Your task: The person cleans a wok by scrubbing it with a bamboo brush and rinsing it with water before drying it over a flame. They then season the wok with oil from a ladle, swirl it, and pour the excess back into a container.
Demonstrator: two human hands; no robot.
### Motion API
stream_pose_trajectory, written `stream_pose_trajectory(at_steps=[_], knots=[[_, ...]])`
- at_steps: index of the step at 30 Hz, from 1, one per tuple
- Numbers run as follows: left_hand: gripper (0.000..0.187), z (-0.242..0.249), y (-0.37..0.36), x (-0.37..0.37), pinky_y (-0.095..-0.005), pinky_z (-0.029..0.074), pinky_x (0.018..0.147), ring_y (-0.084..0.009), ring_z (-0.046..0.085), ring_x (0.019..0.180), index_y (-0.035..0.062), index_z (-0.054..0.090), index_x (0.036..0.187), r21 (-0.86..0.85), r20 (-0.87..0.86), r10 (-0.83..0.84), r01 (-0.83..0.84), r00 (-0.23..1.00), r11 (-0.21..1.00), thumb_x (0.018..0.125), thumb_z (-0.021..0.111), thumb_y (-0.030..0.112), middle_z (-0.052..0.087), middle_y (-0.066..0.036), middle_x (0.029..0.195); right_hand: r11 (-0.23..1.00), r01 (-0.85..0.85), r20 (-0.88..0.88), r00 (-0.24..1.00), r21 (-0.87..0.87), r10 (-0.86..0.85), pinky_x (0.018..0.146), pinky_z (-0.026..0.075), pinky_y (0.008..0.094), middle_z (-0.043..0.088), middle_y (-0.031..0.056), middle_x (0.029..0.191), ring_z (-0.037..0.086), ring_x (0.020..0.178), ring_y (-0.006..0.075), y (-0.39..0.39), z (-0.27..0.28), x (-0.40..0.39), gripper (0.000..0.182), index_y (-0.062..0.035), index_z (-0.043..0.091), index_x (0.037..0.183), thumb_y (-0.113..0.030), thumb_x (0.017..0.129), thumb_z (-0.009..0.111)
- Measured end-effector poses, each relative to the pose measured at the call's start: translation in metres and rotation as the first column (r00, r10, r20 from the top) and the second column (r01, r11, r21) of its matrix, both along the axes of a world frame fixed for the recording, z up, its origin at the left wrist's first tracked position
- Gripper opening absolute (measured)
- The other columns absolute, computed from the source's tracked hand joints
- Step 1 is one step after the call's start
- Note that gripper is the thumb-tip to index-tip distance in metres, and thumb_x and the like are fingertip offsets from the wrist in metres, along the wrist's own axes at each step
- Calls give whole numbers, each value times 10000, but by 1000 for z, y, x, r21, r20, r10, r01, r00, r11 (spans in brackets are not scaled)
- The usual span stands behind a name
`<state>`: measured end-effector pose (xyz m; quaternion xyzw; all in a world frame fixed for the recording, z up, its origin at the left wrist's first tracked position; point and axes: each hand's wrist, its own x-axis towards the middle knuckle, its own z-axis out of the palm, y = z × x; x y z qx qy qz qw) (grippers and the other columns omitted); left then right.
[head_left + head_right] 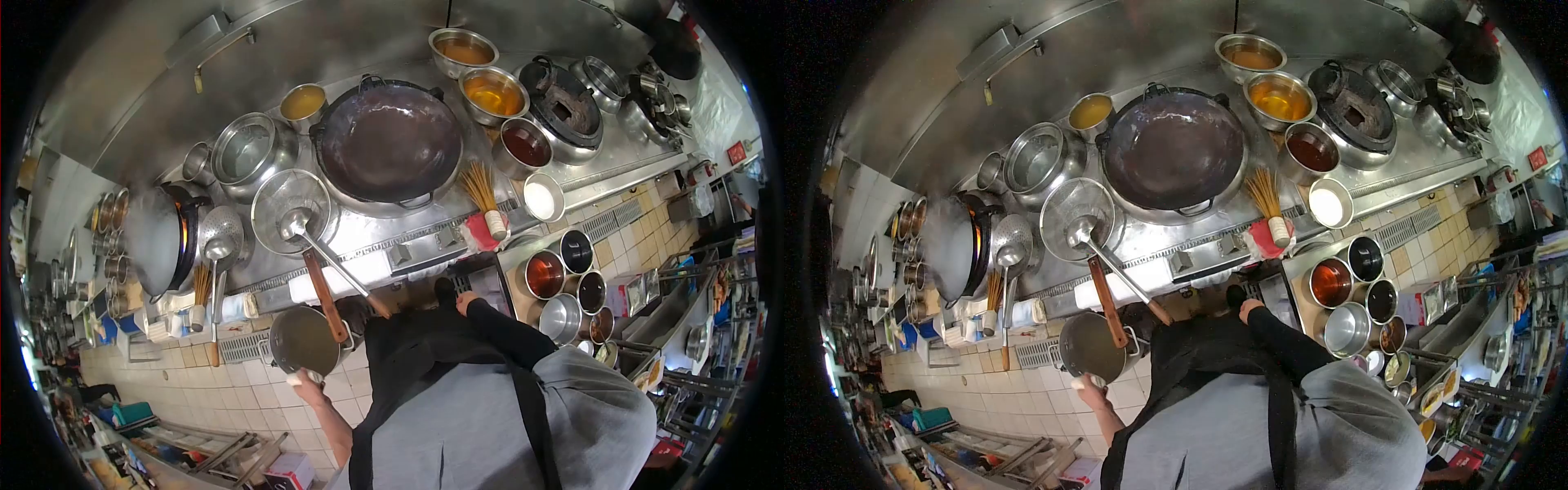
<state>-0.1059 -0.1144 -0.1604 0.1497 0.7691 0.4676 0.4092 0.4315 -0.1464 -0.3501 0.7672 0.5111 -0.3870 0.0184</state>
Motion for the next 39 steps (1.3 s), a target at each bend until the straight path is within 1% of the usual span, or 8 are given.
stream_pose_trajectory(at_steps=[7, 15, 21, 25, 29, 32, 34, 39], knots=[[340, 97, 116, 96, -290, 513, 510, -173, 662, 713, 13, 614, 1127, 166, -100, -249, 263, 963, 950, 934, 674, 285, 671, -84, 932, 969, 144, -155, 972, -202, -177, 607, 576, 386, 731, 112, 733, 711, 619, 232, 9, 7, 25, 178, -49, 735, 955, -177, 897, 626], [311, 67, 202, 280, -313, 477, 466, -196, 635, 642, 41, 620, 1099, 217, 373, -613, 577, 696, 787, 923, 688, 288, 649, -75, 864, 932, 331, -282, 889, -147, -361, 524, 541, 356, 694, 103, 663, 677, 561, 210, -9, -7, 41, 176, -28, 722, 894, -150, 900, 595], [510, 49, 251, 392, -367, 487, 541, -234, 640, 697, 120, 591, 1054, 114, 693, -494, 597, 525, 794, 994, 554, 625, 653, -80, 863, 778, 591, -550, 586, -212, -595, 449, 504, 366, 646, 118, 622, 641, 507, 223, -51, -89, 74, 92, -9, 683, 855, -78, 872, 625], [427, 30, 275, 440, -312, 454, 473, -247, 600, 623, 118, 562, 1012, 6, 703, -400, 558, 587, 830, 1010, 559, 544, 616, -95, 779, 729, 637, -548, 528, -249, -649, 423, 489, 360, 644, 116, 620, 627, 484, 221, -52, -59, 79, 48, -12, 667, 840, -38, 868, 639], [235, 11, 292, 444, -312, 460, 488, -262, 602, 702, 99, 546, 1059, -39, 806, -271, 504, 526, 863, 907, 677, 222, 584, -93, 880, 890, 448, -475, 766, -90, -434, 427, 497, 356, 644, 106, 620, 630, 494, 210, -55, -73, 83, 87, -24, 674, 850, -58, 897, 609], [173, 10, 285, 431, -298, 415, 427, -259, 571, 610, 42, 564, 992, 88, 682, -331, 377, 652, 922, 866, 643, 129, 585, -120, 840, 984, 172, -415, 892, -49, -177, 439, 513, 362, 649, 103, 630, 639, 505, 206, -51, -105, 92, 100, -34, 674, 867, -75, 910, 594], [148, 46, 274, 415, -309, 398, 397, -243, 548, 553, 10, 582, 944, 138, 573, -344, 327, 744, 935, 840, 626, 104, 588, -129, 808, 901, 353, -348, 836, -252, -425, 447, 525, 370, 654, 105, 641, 643, 510, 206, -21, -42, 82, 95, -38, 670, 886, -88, 912, 593], [196, 55, 262, 346, -303, 435, 408, -190, 620, 596, 25, 616, 949, 272, 186, -381, 325, 906, 906, 800, 652, 145, 636, -84, 795, 852, 347, -538, 665, -393, -518, 456, 539, 388, 649, 115, 649, 656, 519, 229, 0, -86, 94, 90, -36, 657, 924, -114, 912, 613]])
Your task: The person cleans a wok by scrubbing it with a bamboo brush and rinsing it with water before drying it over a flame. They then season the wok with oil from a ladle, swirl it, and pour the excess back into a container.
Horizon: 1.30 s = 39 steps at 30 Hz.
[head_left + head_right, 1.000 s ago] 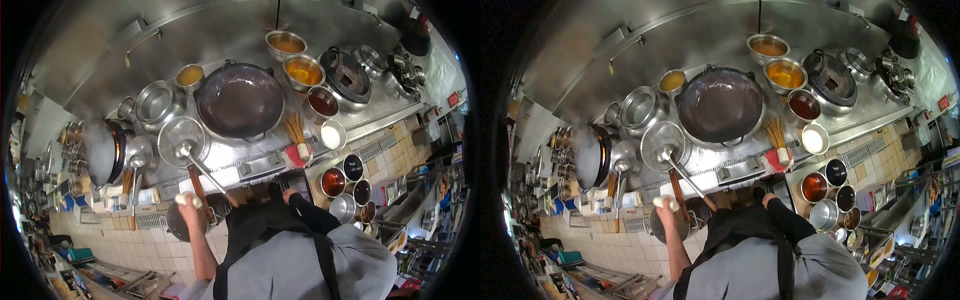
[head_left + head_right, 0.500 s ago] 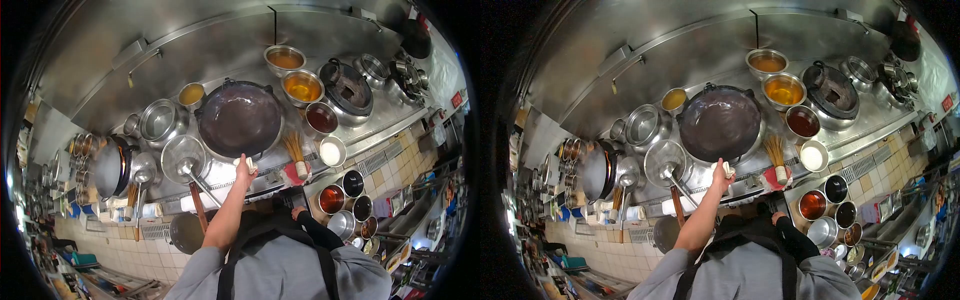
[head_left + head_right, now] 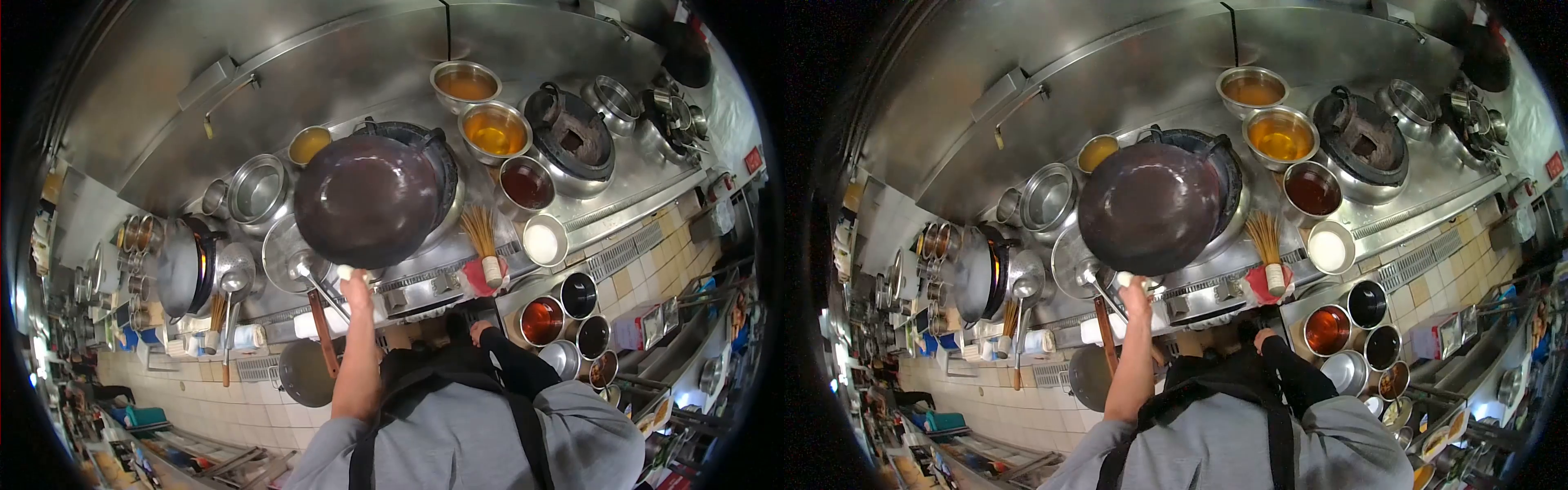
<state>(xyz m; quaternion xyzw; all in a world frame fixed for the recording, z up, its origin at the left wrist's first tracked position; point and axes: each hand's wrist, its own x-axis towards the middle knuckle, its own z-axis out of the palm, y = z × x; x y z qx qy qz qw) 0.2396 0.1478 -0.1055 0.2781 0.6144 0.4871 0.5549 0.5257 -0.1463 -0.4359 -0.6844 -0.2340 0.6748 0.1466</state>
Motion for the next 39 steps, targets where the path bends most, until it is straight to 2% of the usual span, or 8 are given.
stream_pose_trajectory(at_steps=[4, 7, 10, 13, 22, 28, 32, 39], knots=[[205, 10, 7, -61, -298, 445, 438, -155, 610, 622, 38, 607, 1018, 125, -166, 51, -30, 985, 992, 829, 638, 111, 645, -62, 849, 983, 151, -136, 981, 100, -137, 460, 547, 427, 666, 136, 678, 688, 560, 301, -5, -4, -4, 167, -49, 657, 955, -207, 901, 653], [224, 18, 11, -97, -313, 470, 458, -163, 626, 634, 10, 604, 1040, 180, -222, 118, -78, 968, 981, 834, 633, 93, 657, -70, 869, 988, -131, 205, 972, 84, 111, 525, 571, 462, 724, 156, 776, 709, 599, 319, -10, 6, -22, 212, -77, 709, 906, -280, 867, 663], [245, 22, 9, -120, -317, 510, 510, -177, 650, 672, 1, 602, 1070, 222, -169, 132, -93, 977, 970, 831, 613, 54, 662, -73, 884, 686, -726, 648, 501, -46, 574, 810, 591, 470, 757, 194, 931, 741, 882, 353, -15, -52, -28, 183, -37, 783, 897, -191, 862, 691], [234, 28, 3, -122, -321, 491, 447, -184, 652, 662, 13, 601, 1062, 342, -49, 170, -143, 984, 929, 830, 604, 41, 660, -77, 866, 616, -786, 739, 444, 50, 506, 642, 586, 413, 758, 134, 822, 717, 616, 243, -38, -81, -17, 181, -143, 773, 729, -257, 815, 661], [203, 65, -27, -102, -313, 520, 445, -173, 647, 639, 29, 600, 1019, -96, -289, -94, 69, 953, 993, 853, 618, 144, 657, -76, 834, 923, -383, 300, 885, 34, 356, 456, 537, 470, 701, 154, 670, 701, 570, 324, -16, -41, -10, 283, -40, 695, 862, -318, 879, 646], [104, 54, -26, -30, -266, 356, 363, -158, 566, 512, 28, 601, 857, -156, 15, -97, 98, 995, 983, 864, 636, 126, 608, -80, 717, 949, -313, 242, 925, 49, 293, 466, 548, 465, 691, 215, 718, 697, 584, 373, -11, -20, -6, 281, -23, 684, 886, -301, 893, 640], [432, -9, -12, 11, -346, 494, 499, -230, 628, 750, -3, 498, 1168, -238, 212, -193, 242, 958, 941, 869, 693, 240, 616, -138, 982, 978, -191, 144, 973, 81, 178, 490, 552, 470, 693, 202, 723, 695, 584, 363, -12, -2, -4, 250, -30, 686, 879, -276, 895, 649], [242, -21, -15, 75, -331, 450, 483, -234, 598, 695, 17, 513, 1052, -169, 419, -161, 251, 894, 953, 909, 658, 149, 596, -116, 879, 990, 70, 8, 997, 119, -71, 449, 537, 458, 660, 207, 707, 669, 544, 354, -34, 28, -2, 210, -21, 638, 900, -231, 904, 649]])
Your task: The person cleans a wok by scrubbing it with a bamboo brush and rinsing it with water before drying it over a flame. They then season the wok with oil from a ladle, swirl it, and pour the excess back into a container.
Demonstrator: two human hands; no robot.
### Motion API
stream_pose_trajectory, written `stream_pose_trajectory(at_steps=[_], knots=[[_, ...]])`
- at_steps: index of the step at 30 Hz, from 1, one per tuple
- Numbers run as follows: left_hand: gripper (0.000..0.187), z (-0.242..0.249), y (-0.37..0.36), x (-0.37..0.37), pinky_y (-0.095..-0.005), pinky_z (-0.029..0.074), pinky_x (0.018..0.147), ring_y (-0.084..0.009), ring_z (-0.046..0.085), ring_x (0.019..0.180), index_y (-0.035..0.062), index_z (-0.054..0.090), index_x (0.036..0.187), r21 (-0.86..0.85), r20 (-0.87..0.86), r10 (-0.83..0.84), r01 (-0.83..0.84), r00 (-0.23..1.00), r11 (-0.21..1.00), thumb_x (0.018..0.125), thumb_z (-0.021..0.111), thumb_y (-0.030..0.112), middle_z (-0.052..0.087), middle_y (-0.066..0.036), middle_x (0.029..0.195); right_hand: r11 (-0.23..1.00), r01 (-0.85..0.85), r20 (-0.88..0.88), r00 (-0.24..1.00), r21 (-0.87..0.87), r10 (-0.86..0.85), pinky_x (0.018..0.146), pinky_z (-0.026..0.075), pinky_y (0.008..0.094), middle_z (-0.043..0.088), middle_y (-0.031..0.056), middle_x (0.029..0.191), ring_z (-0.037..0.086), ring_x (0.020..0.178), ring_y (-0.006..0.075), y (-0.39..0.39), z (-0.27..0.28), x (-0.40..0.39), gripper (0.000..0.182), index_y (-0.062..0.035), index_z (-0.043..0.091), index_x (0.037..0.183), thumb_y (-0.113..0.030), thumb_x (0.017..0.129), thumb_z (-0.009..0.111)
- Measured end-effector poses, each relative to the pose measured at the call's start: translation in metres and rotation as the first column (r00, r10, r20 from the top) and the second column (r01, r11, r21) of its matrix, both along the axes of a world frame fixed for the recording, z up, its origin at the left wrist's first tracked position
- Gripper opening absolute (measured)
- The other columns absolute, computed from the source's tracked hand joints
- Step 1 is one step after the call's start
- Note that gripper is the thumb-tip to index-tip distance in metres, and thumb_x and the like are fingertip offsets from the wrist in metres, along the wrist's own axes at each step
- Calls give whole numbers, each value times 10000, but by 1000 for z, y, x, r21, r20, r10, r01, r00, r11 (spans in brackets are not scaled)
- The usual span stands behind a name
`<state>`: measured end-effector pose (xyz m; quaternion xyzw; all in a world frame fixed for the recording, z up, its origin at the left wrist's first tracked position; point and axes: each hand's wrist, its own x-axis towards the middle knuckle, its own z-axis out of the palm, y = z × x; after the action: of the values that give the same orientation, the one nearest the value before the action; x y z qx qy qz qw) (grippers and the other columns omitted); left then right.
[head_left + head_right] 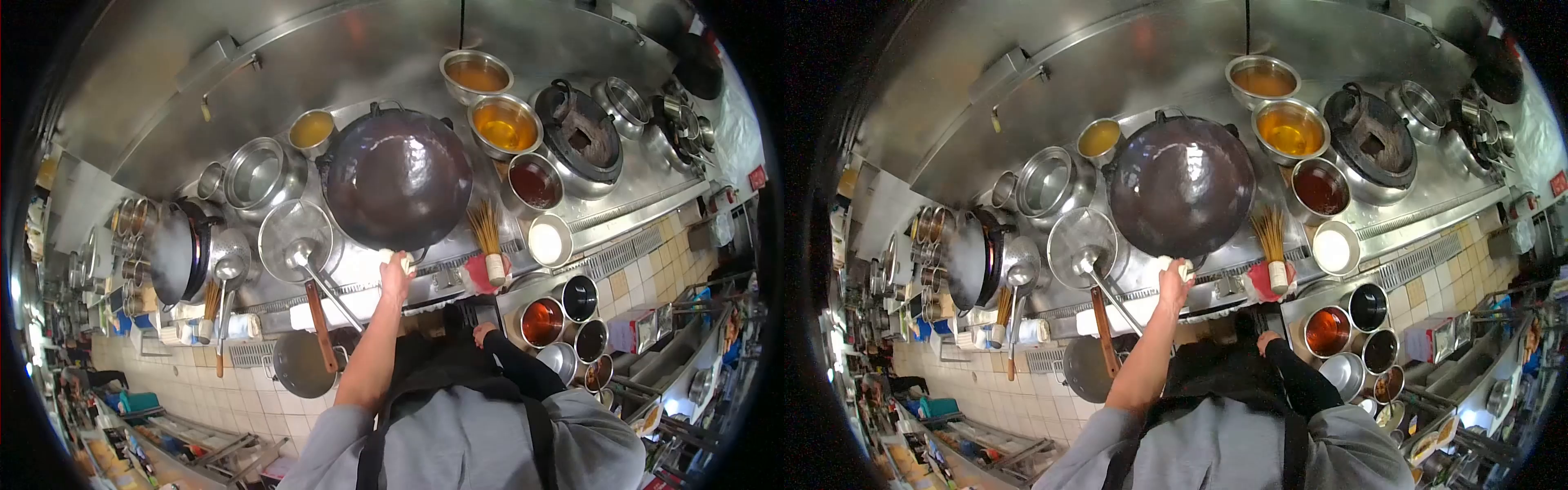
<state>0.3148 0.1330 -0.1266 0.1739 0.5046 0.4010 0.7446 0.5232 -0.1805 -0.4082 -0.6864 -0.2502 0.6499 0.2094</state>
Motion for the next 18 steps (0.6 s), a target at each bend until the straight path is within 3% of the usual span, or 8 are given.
stream_pose_trajectory(at_steps=[2, 5, 8, 9, 11, 12, 14, 18], knots=[[236, -7, 2, 6, -330, 460, 508, -240, 602, 697, 15, 521, 1028, 44, 5, -33, 33, 999, 998, 932, 657, 183, 608, -118, 871, 998, 64, -88, 994, -13, -65, 438, 526, 435, 653, 181, 693, 660, 532, 324, -9, 2, 4, 179, -24, 635, 900, -203, 907, 644], [217, -14, 2, 20, -322, 457, 508, -228, 599, 685, 25, 528, 1016, 3, -101, 96, -96, 990, 995, 935, 653, 183, 613, -112, 876, 999, 8, -13, 1000, -48, -9, 417, 508, 404, 640, 143, 675, 642, 514, 281, -12, -9, 7, 137, -27, 634, 920, -164, 913, 627], [175, -8, 5, 21, -321, 429, 489, -227, 593, 651, 30, 541, 972, 22, -37, 10, -9, 999, 1000, 943, 636, 175, 611, -102, 833, 995, -48, 8, 999, -84, 49, 397, 490, 374, 627, 105, 657, 625, 497, 238, -10, -23, 11, 101, -30, 633, 940, -126, 919, 611], [170, -5, 6, 28, -324, 410, 472, -228, 583, 616, 29, 543, 955, 0, -55, 81, -81, 995, 997, 949, 627, 177, 610, -106, 804, 994, -58, -3, 998, -97, 58, 390, 484, 364, 623, 93, 651, 619, 491, 224, -7, -27, 13, 90, -31, 633, 947, -113, 921, 605], [158, -7, 12, 29, -321, 425, 478, -231, 599, 629, 35, 555, 968, 2, -36, 56, -56, 998, 998, 954, 614, 181, 622, -100, 816, 990, -22, 49, 998, -138, 29, 388, 489, 361, 625, 87, 663, 622, 489, 218, 11, 12, 5, 99, -29, 628, 972, -116, 930, 606], [180, -7, 16, 30, -318, 431, 482, -232, 606, 636, 40, 561, 975, -3, -60, 48, -48, 997, 999, 967, 617, 210, 626, -94, 816, 983, -14, 156, 987, -181, 42, 388, 505, 360, 639, 91, 696, 636, 497, 217, 20, 31, -4, 111, -21, 629, 1000, -111, 936, 612], [226, -4, 20, 33, -313, 445, 490, -234, 620, 652, 48, 572, 987, -14, -108, 28, -30, 994, 999, 994, 624, 268, 634, -83, 817, 990, 7, 121, 993, -142, 10, 388, 511, 357, 651, 97, 718, 645, 502, 216, 27, 25, -6, 119, -19, 636, 1012, -99, 926, 618], [431, 11, 10, 11, -332, 469, 501, -237, 641, 665, 96, 597, 1037, -104, 72, -102, 110, 992, 989, 1022, 579, 526, 669, -71, 830, 994, -16, 87, 996, -112, 26, 399, 533, 353, 661, 103, 735, 671, 527, 220, 42, 38, -4, 161, -17, 644, 1053, -97, 914, 632]])
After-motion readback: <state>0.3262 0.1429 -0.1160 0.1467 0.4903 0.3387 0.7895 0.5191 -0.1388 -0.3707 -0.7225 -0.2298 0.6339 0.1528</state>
